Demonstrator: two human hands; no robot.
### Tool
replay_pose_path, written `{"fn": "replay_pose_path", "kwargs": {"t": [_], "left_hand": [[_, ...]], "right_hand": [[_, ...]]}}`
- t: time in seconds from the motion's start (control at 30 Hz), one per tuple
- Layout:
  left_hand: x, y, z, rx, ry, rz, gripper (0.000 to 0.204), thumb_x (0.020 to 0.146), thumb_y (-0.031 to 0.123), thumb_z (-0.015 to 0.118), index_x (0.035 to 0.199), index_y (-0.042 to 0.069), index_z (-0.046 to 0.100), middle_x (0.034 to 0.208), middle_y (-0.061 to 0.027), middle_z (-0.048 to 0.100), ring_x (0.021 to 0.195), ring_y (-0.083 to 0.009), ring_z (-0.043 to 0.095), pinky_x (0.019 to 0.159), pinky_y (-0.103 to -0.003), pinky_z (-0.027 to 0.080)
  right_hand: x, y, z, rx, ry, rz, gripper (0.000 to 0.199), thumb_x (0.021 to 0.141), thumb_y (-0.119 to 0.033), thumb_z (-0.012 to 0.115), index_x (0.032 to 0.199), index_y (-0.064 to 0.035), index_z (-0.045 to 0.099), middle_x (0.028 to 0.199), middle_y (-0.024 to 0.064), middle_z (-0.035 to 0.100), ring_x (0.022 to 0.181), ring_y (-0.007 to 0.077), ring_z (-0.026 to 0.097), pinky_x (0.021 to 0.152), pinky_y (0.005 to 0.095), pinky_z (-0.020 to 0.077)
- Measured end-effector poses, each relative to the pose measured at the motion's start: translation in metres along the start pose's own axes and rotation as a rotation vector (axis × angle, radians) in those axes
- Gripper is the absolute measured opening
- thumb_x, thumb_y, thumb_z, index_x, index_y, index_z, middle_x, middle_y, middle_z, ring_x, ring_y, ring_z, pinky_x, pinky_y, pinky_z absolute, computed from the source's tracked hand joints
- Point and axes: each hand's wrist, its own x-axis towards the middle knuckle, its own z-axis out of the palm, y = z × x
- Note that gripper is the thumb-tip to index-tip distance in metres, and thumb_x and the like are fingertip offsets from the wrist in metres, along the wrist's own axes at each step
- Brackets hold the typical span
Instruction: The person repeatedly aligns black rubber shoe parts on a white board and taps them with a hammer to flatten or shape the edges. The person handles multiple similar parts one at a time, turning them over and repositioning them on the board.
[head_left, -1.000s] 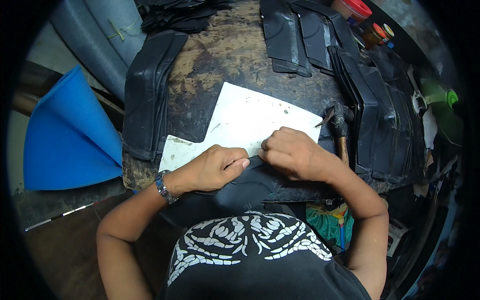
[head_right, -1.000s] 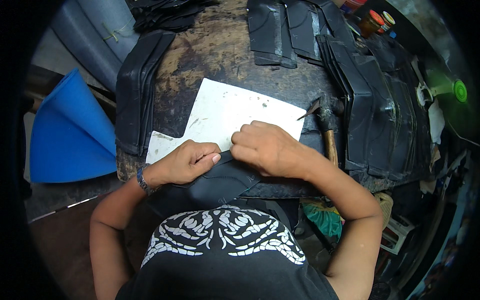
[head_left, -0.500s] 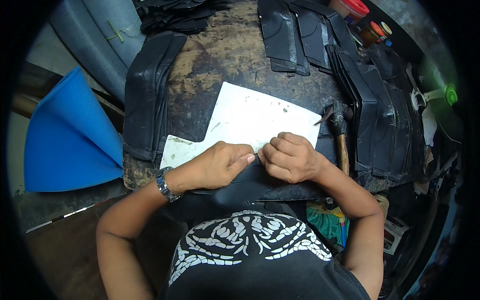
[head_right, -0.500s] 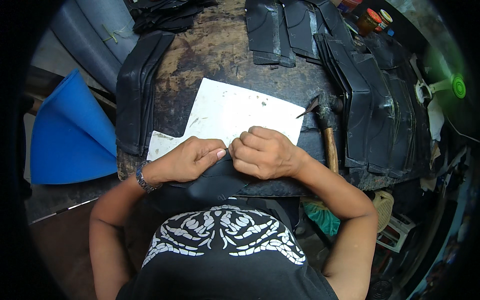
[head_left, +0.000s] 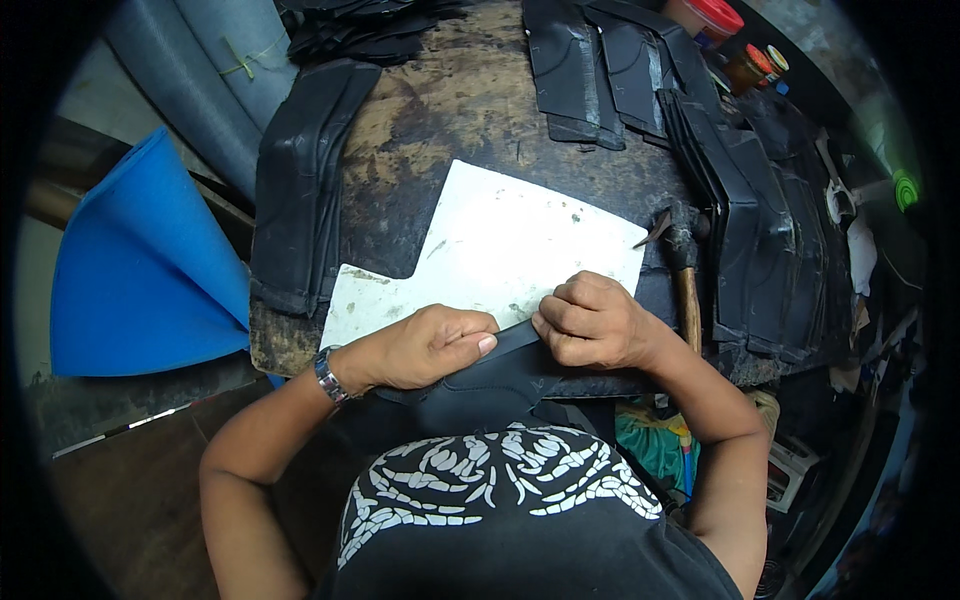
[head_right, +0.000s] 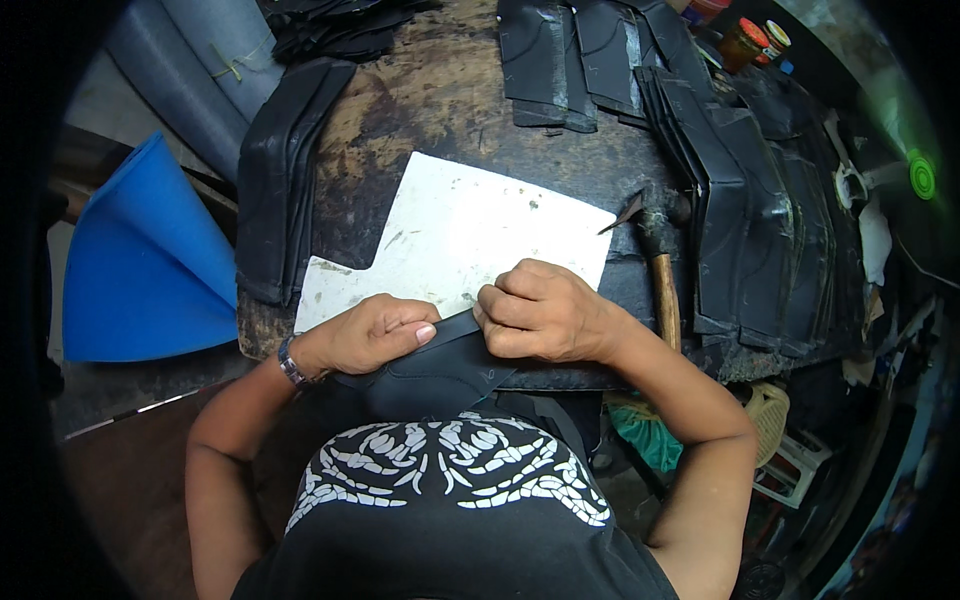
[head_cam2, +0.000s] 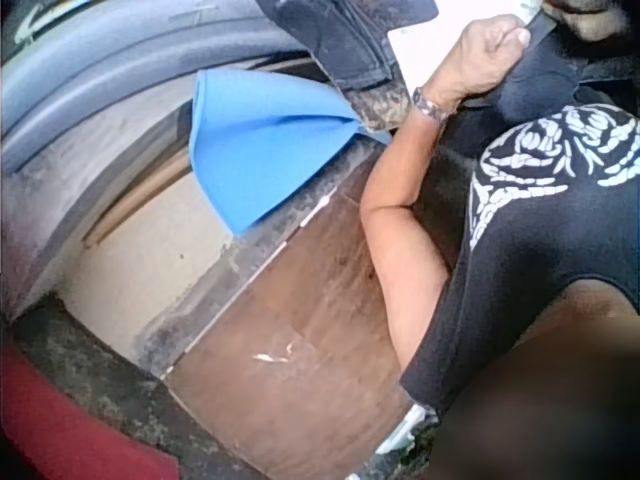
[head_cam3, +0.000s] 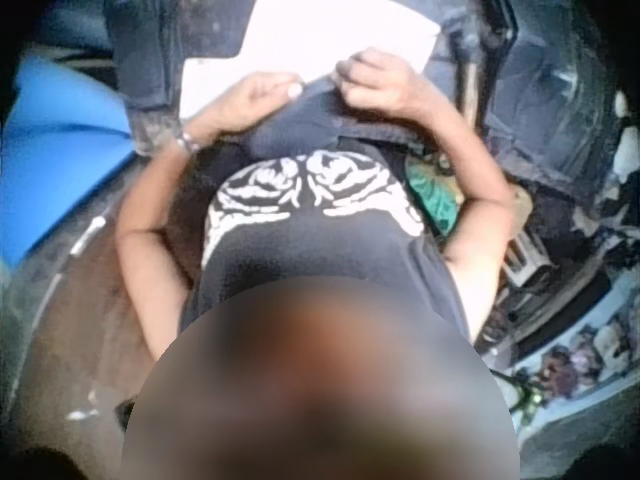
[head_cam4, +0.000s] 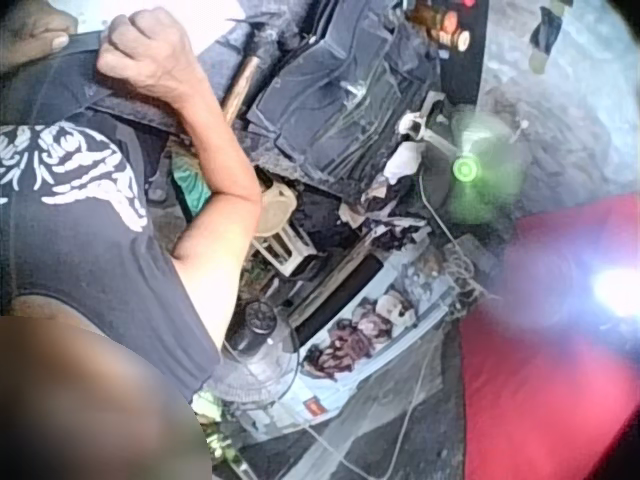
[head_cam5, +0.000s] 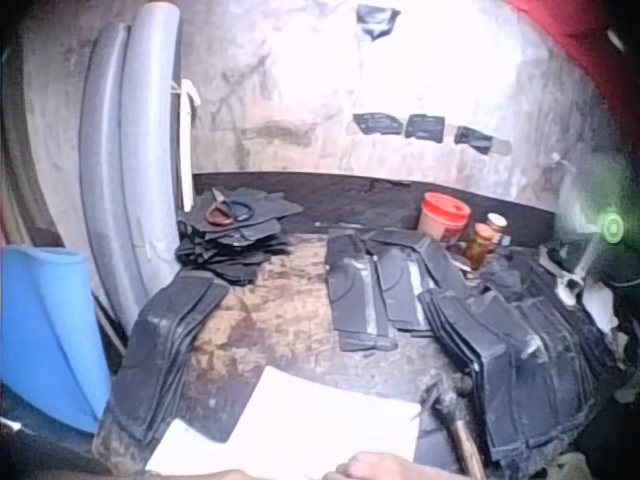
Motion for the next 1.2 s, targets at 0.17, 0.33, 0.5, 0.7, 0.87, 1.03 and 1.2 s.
{"fn": "replay_pose_path", "kwargs": {"t": [0.17, 0.33, 0.5, 0.7, 0.87, 1.03, 1.2], "left_hand": [[0.007, 0.009, -0.010, 0.120, 0.007, -0.031, 0.034, 0.111, 0.026, 0.051, 0.108, -0.003, 0.069, 0.080, 0.0016, 0.061, 0.075, -0.0050, 0.050, 0.069, -0.025, 0.044], [0.018, 0.018, -0.004, 0.188, 0.018, 0.012, 0.030, 0.109, 0.024, 0.055, 0.110, -0.001, 0.069, 0.076, 0.0005, 0.061, 0.073, -0.0068, 0.052, 0.067, -0.027, 0.045], [0.019, 0.017, 0.005, 0.258, 0.042, 0.025, 0.025, 0.107, 0.022, 0.057, 0.098, 0.001, 0.067, 0.071, -0.0034, 0.058, 0.068, -0.0096, 0.052, 0.061, -0.031, 0.043], [0.017, 0.011, 0.015, 0.823, 0.301, 0.210, 0.016, 0.098, 0.017, 0.062, 0.090, 0.005, 0.067, 0.071, -0.0097, 0.061, 0.062, -0.0255, 0.056, 0.061, -0.040, 0.044], [0.023, 0.004, 0.019, 1.011, 0.402, 0.437, 0.012, 0.093, 0.018, 0.068, 0.096, 0.006, 0.067, 0.083, -0.0079, 0.058, 0.084, -0.0244, 0.054, 0.079, -0.040, 0.038], [0.023, -0.007, 0.025, 0.972, 0.463, 0.474, 0.015, 0.094, 0.016, 0.068, 0.106, 0.007, 0.064, 0.098, -0.0063, 0.054, 0.095, -0.0228, 0.051, 0.084, -0.040, 0.034], [0.027, -0.017, 0.022, 0.916, 0.424, 0.608, 0.023, 0.093, 0.011, 0.068, 0.115, 0.005, 0.069, 0.094, -0.0047, 0.056, 0.092, -0.0207, 0.053, 0.087, -0.039, 0.035]], "right_hand": [[-0.002, -0.001, 0.001, -0.063, 0.005, 0.019, 0.019, 0.081, -0.010, 0.073, 0.097, -0.0055, 0.064, 0.102, 0.0065, 0.065, 0.083, 0.0187, 0.059, 0.069, 0.0308, 0.0526], [-0.003, -0.005, -0.004, -0.015, -0.019, 0.048, 0.022, 0.080, -0.012, 0.071, 0.100, -0.0048, 0.065, 0.103, 0.0067, 0.064, 0.084, 0.0189, 0.060, 0.071, 0.0304, 0.0533], [-0.003, -0.003, -0.008, -0.005, -0.045, 0.022, 0.022, 0.081, -0.012, 0.070, 0.101, -0.0054, 0.065, 0.103, 0.0065, 0.064, 0.086, 0.0193, 0.060, 0.071, 0.0310, 0.0533], [-0.004, 0.006, -0.014, 0.249, -0.185, 0.274, 0.020, 0.083, -0.007, 0.070, 0.101, -0.0031, 0.063, 0.095, 0.0086, 0.060, 0.087, 0.0268, 0.060, 0.075, 0.0374, 0.0508], [-0.001, 0.013, -0.022, 0.517, -0.362, 0.469, 0.026, 0.085, 0.001, 0.074, 0.109, -0.0017, 0.066, 0.104, 0.0113, 0.063, 0.098, 0.0305, 0.062, 0.086, 0.0398, 0.0516], [0.004, 0.017, -0.033, 0.621, -0.436, 0.520, 0.027, 0.083, 0.003, 0.073, 0.109, -0.0006, 0.065, 0.108, 0.0122, 0.061, 0.101, 0.0309, 0.061, 0.087, 0.0399, 0.0508], [-0.006, 0.004, -0.024, 0.476, -0.312, 0.425, 0.030, 0.075, 0.002, 0.075, 0.103, -0.0026, 0.065, 0.102, 0.0103, 0.059, 0.095, 0.0295, 0.058, 0.083, 0.0384, 0.0499]]}}
